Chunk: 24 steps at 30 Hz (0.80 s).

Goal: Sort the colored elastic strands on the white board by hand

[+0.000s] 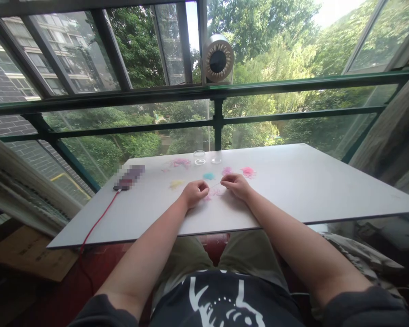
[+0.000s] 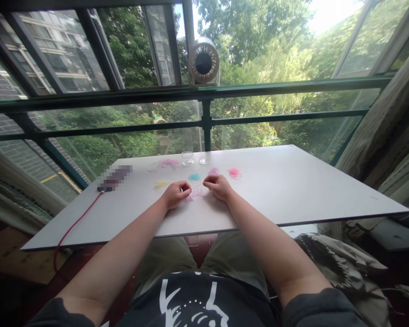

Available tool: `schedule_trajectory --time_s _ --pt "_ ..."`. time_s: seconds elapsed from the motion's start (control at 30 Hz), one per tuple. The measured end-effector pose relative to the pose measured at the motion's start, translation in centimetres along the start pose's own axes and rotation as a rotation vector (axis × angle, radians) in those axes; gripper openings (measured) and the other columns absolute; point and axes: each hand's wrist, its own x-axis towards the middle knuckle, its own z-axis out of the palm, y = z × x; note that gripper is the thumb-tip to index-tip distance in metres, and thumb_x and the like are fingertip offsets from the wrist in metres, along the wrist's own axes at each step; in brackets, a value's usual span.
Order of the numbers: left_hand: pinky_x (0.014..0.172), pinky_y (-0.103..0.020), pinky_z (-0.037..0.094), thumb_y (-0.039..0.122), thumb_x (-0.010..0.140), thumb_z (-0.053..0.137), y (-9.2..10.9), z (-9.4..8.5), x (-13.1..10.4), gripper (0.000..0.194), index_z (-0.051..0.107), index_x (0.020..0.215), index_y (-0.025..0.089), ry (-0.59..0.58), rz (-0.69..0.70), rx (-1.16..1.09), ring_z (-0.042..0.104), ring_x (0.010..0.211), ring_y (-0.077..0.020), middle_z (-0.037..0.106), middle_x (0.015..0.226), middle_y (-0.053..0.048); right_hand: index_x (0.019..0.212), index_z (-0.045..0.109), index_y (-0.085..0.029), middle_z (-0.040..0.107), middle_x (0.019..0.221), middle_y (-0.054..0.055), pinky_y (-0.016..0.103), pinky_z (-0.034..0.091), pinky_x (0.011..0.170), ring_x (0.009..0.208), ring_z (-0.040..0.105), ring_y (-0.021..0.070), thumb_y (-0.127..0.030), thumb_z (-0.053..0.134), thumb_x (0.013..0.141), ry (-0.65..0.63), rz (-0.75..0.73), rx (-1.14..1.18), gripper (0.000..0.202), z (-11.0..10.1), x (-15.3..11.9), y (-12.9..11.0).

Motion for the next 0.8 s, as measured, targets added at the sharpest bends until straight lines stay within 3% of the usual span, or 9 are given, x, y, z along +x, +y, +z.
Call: schedule_trajectory --time_s 0.23,0.47,0.8 --pt "0.057 -0.02 0.038 0.027 0.07 0.051 -0.28 0.21 0.1 0.015 0.059 0.07 0.015 0.003 -0.001 -0.022 0.049 0.06 -0.0094 0.058 0.065 0.001 0.066 0.058 -0.014 0.045 0.051 -0.005 0.022 0.027 0.047 0.048 0.036 0.0067 -0.033 0.065 0.06 0.075 0.085 0.179 0.021 -0.39 0.16 0.38" --pt "0.058 -0.02 0.039 0.026 0.07 0.051 -0.17 0.15 0.0 0.014 0.059 0.069 0.015 0.003 0.024 0.004 0.05 0.06 -0.0098 0.058 0.064 0.001 0.064 0.059 -0.014 0.05 0.053 -0.003 0.023 0.032 0.05 0.05 0.041 0.0081 -0.032 0.063 0.062 -0.024 0.053 0.006 0.018 0.18 0.08 0.11" --pt "0.059 -0.02 0.04 0.026 0.07 0.051 -0.19 0.08 0.05 0.014 0.059 0.069 0.015 0.01 0.019 0.022 0.05 0.061 -0.0102 0.06 0.066 0.001 0.065 0.06 -0.014 0.05 0.053 -0.003 0.023 0.033 0.051 0.051 0.041 0.0088 -0.031 0.062 0.063 0.025 0.045 -0.018 0.017 0.1 0.08 0.05"
